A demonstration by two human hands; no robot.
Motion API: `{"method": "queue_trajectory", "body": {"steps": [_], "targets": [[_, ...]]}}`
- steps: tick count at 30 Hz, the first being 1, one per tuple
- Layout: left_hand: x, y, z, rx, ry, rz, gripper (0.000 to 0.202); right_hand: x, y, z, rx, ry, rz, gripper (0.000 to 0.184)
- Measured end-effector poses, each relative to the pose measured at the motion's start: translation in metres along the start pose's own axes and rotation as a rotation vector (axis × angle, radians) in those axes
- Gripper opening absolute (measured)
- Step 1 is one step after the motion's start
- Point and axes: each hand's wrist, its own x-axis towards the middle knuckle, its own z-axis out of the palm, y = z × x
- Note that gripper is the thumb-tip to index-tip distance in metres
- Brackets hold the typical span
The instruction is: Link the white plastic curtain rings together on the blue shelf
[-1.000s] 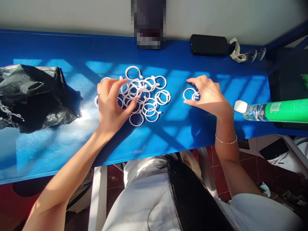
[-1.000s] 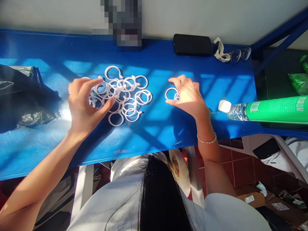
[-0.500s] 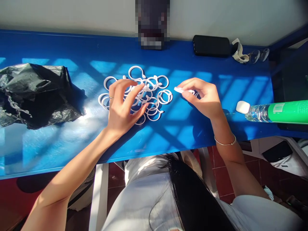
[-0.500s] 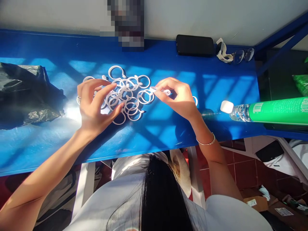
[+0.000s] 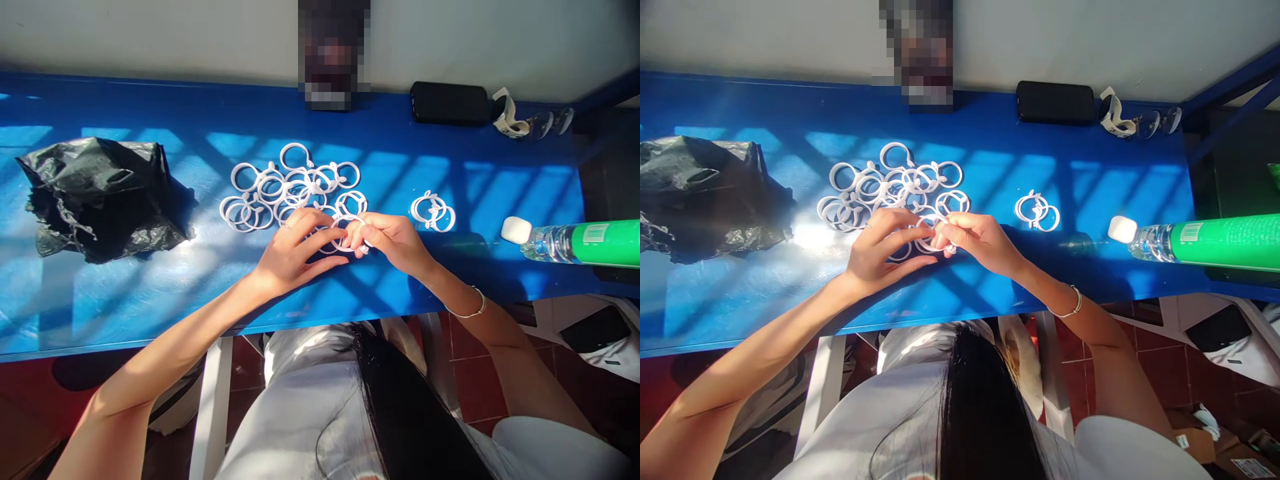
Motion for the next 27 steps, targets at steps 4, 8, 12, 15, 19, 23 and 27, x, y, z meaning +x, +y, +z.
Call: {"method": "queue_trajectory", "body": {"steps": [4, 8, 12, 15, 19, 23, 27], "targets": [[-0.005, -0.006, 0.002, 0.095, -0.047, -0.016, 0.024, 0.001, 0.006, 0.001, 0.08, -0.029, 0.043, 0.04], [-0.007, -0.009, 0.002, 0.132, -0.05, -0.054, 0.02, 0.001, 0.009, 0.002, 0.027, 0.016, 0.044, 0.036], [-0.005, -0.01, -0.002, 0.162, -0.003, -0.083, 0.019, 0.0, 0.01, 0.0, -0.078, 0.172, -0.062, 0.032], [-0.003, -0.01, -0.004, 0.179, 0.016, -0.1, 0.019, -0.002, 0.012, 0.001, -0.168, 0.253, -0.204, 0.037], [-0.003, -0.009, -0.004, 0.153, -0.029, -0.137, 0.021, -0.005, 0.016, 0.004, -0.352, 0.318, -0.323, 0.019], [-0.002, -0.004, -0.005, 0.107, -0.059, -0.184, 0.032, -0.006, 0.018, 0.006, -0.469, 0.365, -0.38, 0.006], [-0.001, -0.001, -0.006, 0.081, -0.072, -0.237, 0.051, -0.006, 0.019, 0.006, -0.488, 0.373, -0.401, 0.001]]}}
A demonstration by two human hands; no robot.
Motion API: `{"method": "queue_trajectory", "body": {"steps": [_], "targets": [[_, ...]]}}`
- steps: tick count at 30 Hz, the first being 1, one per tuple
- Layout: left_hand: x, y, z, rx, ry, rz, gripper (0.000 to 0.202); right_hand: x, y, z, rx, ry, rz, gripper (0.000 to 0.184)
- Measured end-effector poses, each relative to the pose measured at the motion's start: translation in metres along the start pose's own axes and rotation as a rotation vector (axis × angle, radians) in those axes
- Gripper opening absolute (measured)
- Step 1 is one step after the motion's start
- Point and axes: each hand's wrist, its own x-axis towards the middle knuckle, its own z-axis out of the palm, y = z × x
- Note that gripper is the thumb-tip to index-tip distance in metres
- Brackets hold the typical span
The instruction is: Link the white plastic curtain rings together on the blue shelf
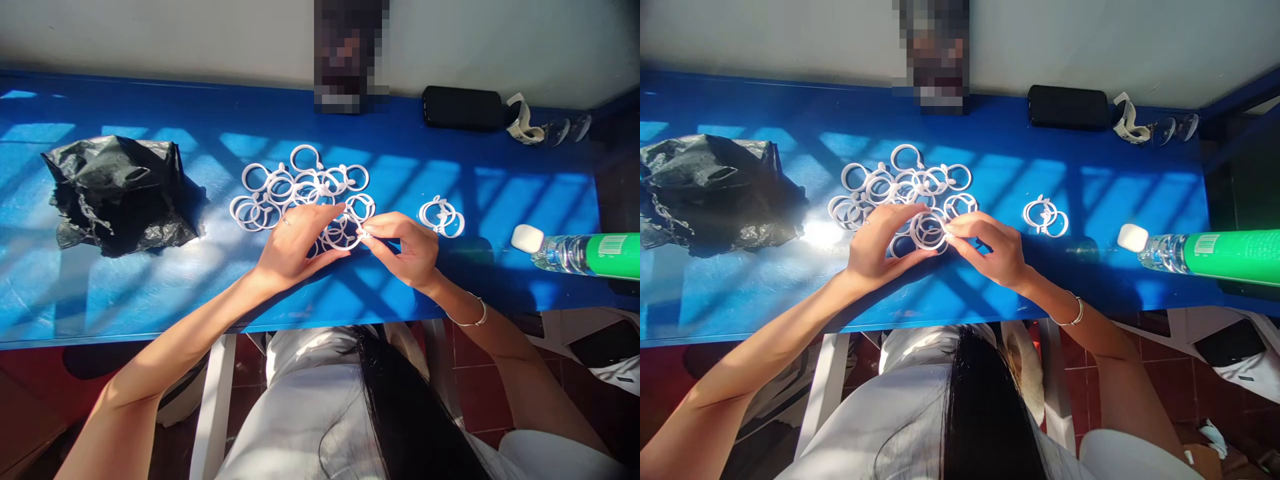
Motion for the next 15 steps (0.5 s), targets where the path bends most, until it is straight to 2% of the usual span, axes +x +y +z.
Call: {"method": "queue_trajectory", "body": {"steps": [7, 15], "targets": [[0.0002, -0.0014, 0.0009, -0.074, 0.014, 0.039, 0.05, 0.0018, -0.0009, 0.0018, 0.079, -0.023, 0.055, 0.006], [-0.0012, 0.0033, 0.0011, -0.019, 0.045, 0.005, 0.044, 0.0006, 0.0022, 0.0051, 0.148, -0.018, 0.082, 0.009]]}}
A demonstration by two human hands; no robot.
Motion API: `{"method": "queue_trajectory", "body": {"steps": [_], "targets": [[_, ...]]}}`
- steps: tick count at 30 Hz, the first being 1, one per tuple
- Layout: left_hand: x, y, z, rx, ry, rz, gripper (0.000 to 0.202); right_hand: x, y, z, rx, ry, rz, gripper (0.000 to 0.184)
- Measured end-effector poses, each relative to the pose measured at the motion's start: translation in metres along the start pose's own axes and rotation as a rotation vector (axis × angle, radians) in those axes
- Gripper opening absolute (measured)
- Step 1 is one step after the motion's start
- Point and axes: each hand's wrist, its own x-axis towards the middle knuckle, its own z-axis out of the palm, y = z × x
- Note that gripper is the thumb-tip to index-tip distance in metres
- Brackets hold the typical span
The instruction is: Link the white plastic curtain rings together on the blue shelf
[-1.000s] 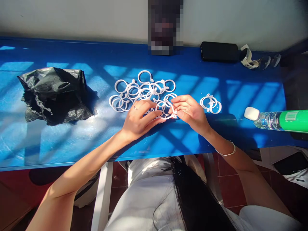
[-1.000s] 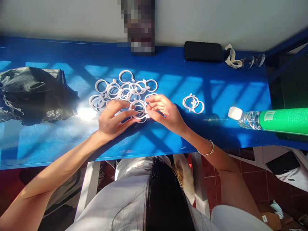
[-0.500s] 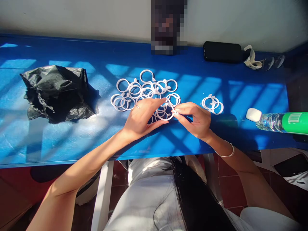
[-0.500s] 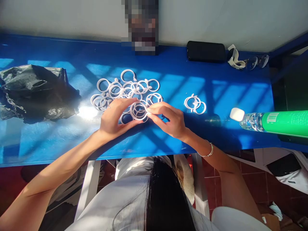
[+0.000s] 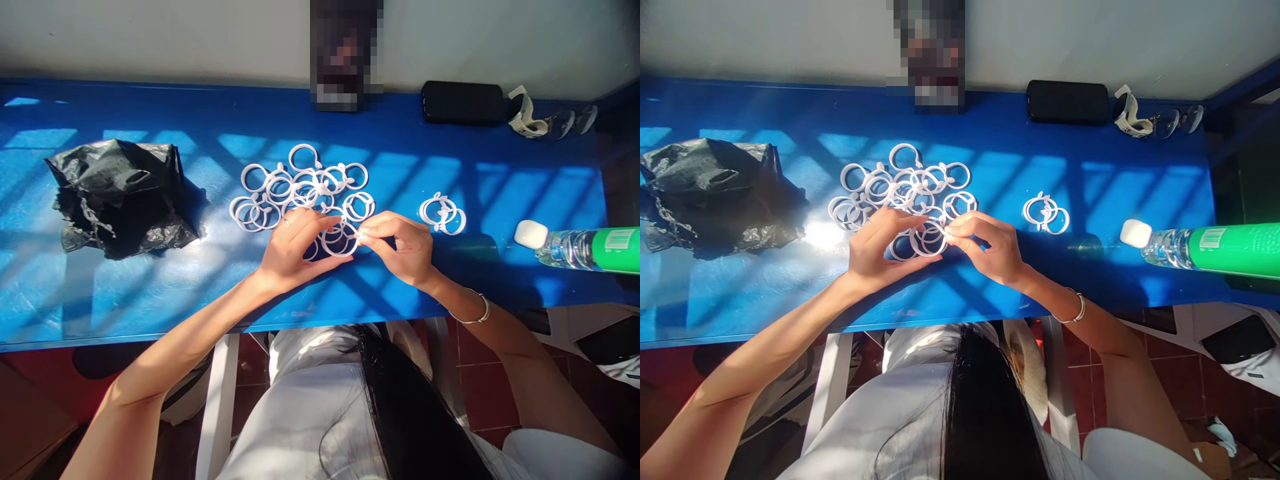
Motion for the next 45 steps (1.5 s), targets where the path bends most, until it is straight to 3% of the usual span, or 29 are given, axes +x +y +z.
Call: {"method": "queue_trajectory", "body": {"steps": [11, 21, 24, 28, 32, 35, 38, 45], "targets": [[0.0, 0.002, 0.002, 0.033, 0.018, 0.015, 0.042, -0.003, 0.002, 0.003, 0.088, 0.052, -0.055, 0.01], [0.003, -0.004, 0.002, 0.063, 0.022, -0.029, 0.041, 0.004, -0.001, -0.003, -0.127, -0.064, 0.088, 0.009], [0.007, -0.011, -0.001, 0.155, 0.075, -0.042, 0.041, 0.012, 0.001, -0.014, -0.299, -0.08, 0.126, 0.017], [0.009, -0.02, -0.006, 0.245, 0.174, -0.019, 0.041, 0.024, 0.006, -0.044, -0.637, -0.082, 0.218, 0.03], [0.007, -0.027, -0.009, 0.234, 0.139, -0.086, 0.041, 0.03, 0.011, -0.079, -0.88, -0.214, 0.392, 0.047], [0.006, -0.03, -0.01, 0.23, 0.118, -0.125, 0.041, 0.029, 0.016, -0.097, -0.905, -0.274, 0.5, 0.055], [0.006, -0.031, -0.009, 0.265, 0.141, -0.14, 0.039, 0.026, 0.02, -0.104, -0.856, -0.322, 0.546, 0.049], [0.007, -0.029, -0.009, 0.326, 0.068, -0.212, 0.044, 0.028, 0.02, -0.095, -0.722, -0.379, 0.524, 0.024]]}}
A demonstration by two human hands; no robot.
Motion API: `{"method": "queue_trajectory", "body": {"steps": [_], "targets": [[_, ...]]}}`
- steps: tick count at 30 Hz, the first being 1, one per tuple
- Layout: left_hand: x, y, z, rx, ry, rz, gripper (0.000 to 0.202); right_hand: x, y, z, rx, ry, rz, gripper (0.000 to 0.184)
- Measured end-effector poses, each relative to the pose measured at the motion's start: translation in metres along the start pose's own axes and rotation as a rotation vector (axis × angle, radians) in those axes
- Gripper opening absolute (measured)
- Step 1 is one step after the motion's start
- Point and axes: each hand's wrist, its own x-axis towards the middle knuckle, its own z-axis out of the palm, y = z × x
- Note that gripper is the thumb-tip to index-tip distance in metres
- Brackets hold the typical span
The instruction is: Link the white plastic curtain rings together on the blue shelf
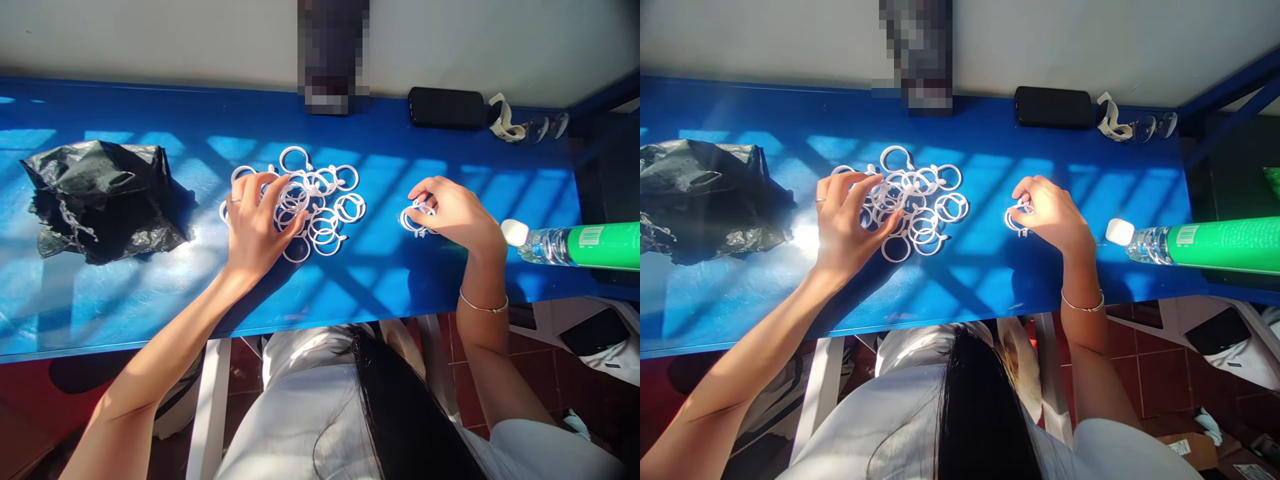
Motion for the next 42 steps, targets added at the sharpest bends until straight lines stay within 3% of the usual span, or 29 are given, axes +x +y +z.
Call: {"method": "queue_trajectory", "body": {"steps": [3, 7, 12, 19, 23, 28, 36, 42], "targets": [[-0.001, 0.0, 0.0, -0.003, -0.033, -0.031, 0.046, 0.002, -0.004, 0.003, 0.018, -0.02, -0.052, 0.018], [0.0, -0.002, 0.001, -0.051, 0.01, 0.017, 0.046, 0.004, -0.009, 0.006, 0.063, -0.06, -0.157, 0.022], [0.0, 0.005, 0.002, -0.133, 0.041, 0.167, 0.039, 0.003, -0.018, 0.014, 0.162, -0.096, -0.29, 0.021], [-0.016, 0.028, 0.012, -0.229, -0.137, 0.409, 0.024, -0.003, -0.03, 0.024, 0.251, -0.199, -0.467, 0.024], [-0.026, 0.036, 0.017, -0.219, -0.213, 0.602, 0.028, -0.006, -0.032, 0.026, 0.247, -0.231, -0.523, 0.034], [-0.037, 0.044, 0.027, -0.122, -0.238, 0.777, 0.033, -0.007, -0.036, 0.028, 0.27, -0.245, -0.575, 0.034], [-0.04, 0.039, 0.032, -0.103, -0.205, 0.798, 0.027, 0.0, -0.027, 0.018, 0.208, -0.263, -0.545, 0.028], [-0.04, 0.039, 0.031, -0.131, -0.216, 0.795, 0.011, 0.002, -0.024, 0.016, 0.164, -0.115, -0.518, 0.033]]}}
